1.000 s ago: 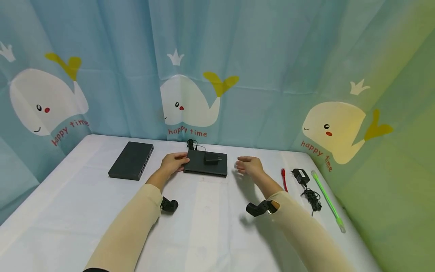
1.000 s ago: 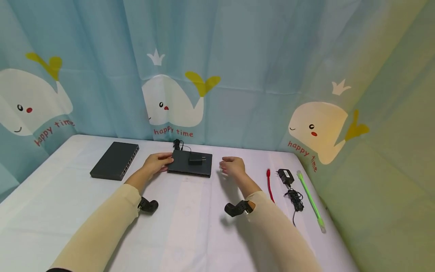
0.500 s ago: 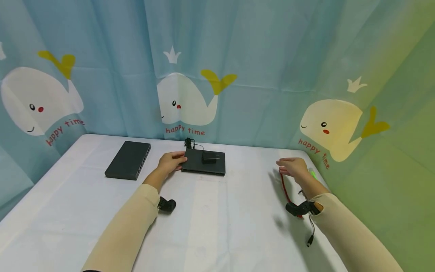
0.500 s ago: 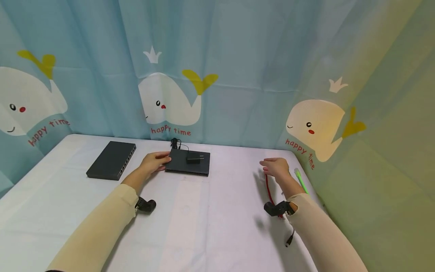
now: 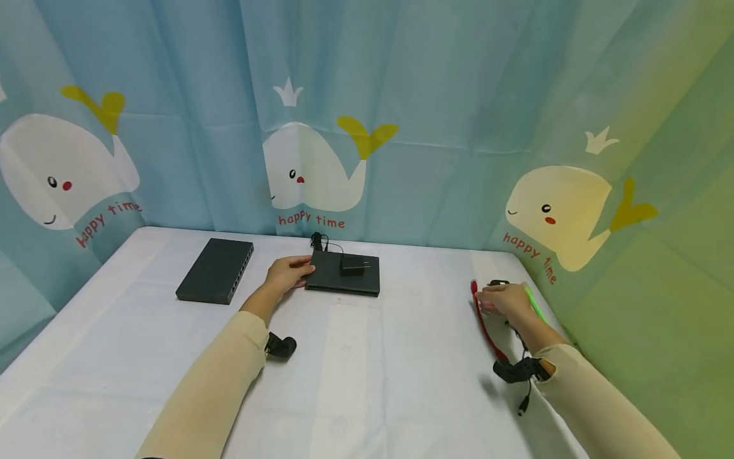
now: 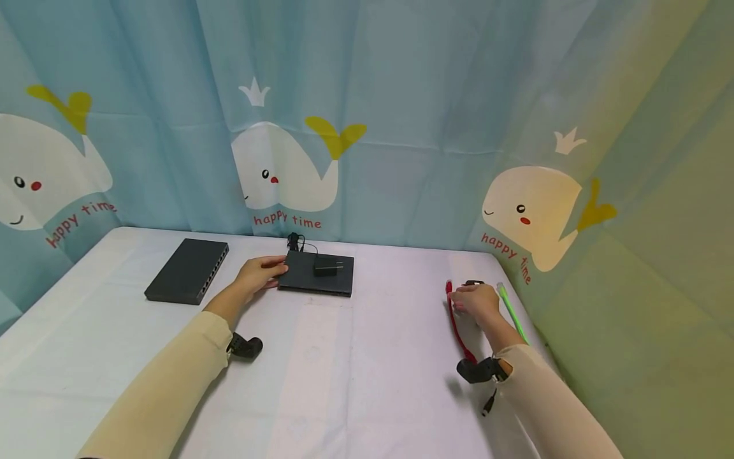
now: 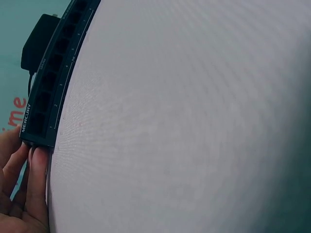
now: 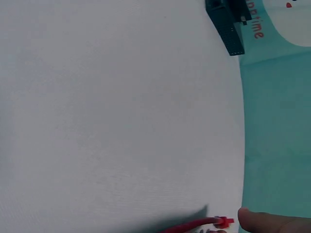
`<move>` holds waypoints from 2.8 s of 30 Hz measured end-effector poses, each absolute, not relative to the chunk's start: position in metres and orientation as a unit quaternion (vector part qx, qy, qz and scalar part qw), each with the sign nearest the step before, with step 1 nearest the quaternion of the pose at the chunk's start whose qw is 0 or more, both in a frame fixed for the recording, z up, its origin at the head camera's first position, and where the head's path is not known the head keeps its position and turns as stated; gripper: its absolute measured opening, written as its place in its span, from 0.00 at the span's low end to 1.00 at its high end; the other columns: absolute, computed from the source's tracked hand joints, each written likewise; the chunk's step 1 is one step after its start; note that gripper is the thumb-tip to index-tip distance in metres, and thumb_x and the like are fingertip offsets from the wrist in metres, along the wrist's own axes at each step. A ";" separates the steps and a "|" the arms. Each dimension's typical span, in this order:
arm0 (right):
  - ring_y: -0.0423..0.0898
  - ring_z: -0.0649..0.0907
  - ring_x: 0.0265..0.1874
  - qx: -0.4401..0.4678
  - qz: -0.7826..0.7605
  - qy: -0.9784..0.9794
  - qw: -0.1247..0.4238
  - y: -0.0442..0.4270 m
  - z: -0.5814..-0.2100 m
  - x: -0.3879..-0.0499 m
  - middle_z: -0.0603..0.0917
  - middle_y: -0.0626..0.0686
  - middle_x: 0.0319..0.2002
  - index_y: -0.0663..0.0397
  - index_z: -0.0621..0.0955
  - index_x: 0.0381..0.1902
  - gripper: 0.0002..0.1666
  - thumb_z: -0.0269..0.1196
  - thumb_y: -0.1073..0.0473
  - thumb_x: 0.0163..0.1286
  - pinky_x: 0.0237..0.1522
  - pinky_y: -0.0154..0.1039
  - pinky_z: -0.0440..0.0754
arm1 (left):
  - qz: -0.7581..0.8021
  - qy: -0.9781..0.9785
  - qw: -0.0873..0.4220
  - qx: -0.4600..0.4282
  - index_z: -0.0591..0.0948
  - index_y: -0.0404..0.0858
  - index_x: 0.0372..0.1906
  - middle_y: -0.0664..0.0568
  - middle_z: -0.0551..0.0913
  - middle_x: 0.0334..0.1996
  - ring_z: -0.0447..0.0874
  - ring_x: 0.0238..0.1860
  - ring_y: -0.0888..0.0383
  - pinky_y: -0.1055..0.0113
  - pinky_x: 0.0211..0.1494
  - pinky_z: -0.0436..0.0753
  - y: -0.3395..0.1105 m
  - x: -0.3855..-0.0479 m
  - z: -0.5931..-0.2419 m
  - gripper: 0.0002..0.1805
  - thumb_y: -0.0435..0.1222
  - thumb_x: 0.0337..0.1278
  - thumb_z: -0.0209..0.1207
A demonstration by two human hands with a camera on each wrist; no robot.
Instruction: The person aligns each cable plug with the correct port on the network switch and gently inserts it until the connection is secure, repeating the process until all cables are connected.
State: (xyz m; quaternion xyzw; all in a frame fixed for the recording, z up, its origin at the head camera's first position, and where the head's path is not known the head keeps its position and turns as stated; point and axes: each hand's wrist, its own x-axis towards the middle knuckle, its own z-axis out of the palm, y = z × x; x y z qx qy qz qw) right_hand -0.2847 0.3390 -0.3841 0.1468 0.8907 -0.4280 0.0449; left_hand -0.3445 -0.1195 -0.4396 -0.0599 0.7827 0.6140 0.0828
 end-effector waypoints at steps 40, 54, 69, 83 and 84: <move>0.35 0.79 0.21 0.174 -0.422 0.886 0.078 0.338 -0.403 -0.293 0.86 0.41 0.21 0.68 0.84 0.51 0.24 0.72 0.59 0.61 0.27 0.30 0.77 | 0.620 0.778 0.077 -0.057 0.76 0.44 0.66 0.47 0.77 0.64 0.79 0.60 0.52 0.66 0.53 0.86 -0.121 -0.343 -0.438 0.26 0.42 0.64 0.64; 0.36 0.82 0.20 0.173 -0.483 0.850 0.117 0.322 -0.395 -0.290 0.85 0.44 0.22 0.78 0.78 0.55 0.27 0.70 0.68 0.60 0.25 0.29 0.83 | 0.625 0.774 0.086 -0.055 0.75 0.45 0.68 0.47 0.75 0.65 0.77 0.63 0.50 0.64 0.55 0.85 -0.120 -0.346 -0.442 0.26 0.40 0.66 0.62; 0.38 0.81 0.26 0.132 -0.470 0.858 0.162 0.296 -0.391 -0.289 0.85 0.49 0.31 0.76 0.78 0.55 0.24 0.69 0.69 0.62 0.29 0.31 0.84 | 0.626 0.773 0.084 -0.053 0.75 0.44 0.68 0.46 0.75 0.65 0.77 0.63 0.50 0.65 0.55 0.85 -0.121 -0.346 -0.440 0.26 0.40 0.66 0.62; 0.40 0.83 0.25 0.136 -0.472 0.849 0.196 0.276 -0.393 -0.291 0.87 0.50 0.29 0.74 0.80 0.54 0.24 0.70 0.68 0.61 0.30 0.32 0.86 | 0.626 0.773 0.085 -0.058 0.75 0.45 0.67 0.48 0.75 0.66 0.76 0.63 0.51 0.63 0.56 0.85 -0.120 -0.346 -0.442 0.26 0.40 0.65 0.63; 0.40 0.83 0.25 0.136 -0.472 0.849 0.196 0.275 -0.393 -0.290 0.87 0.50 0.29 0.73 0.80 0.53 0.23 0.70 0.69 0.61 0.30 0.33 0.86 | 0.626 0.773 0.085 -0.058 0.75 0.45 0.67 0.48 0.75 0.66 0.76 0.63 0.51 0.63 0.56 0.85 -0.120 -0.346 -0.442 0.26 0.40 0.65 0.63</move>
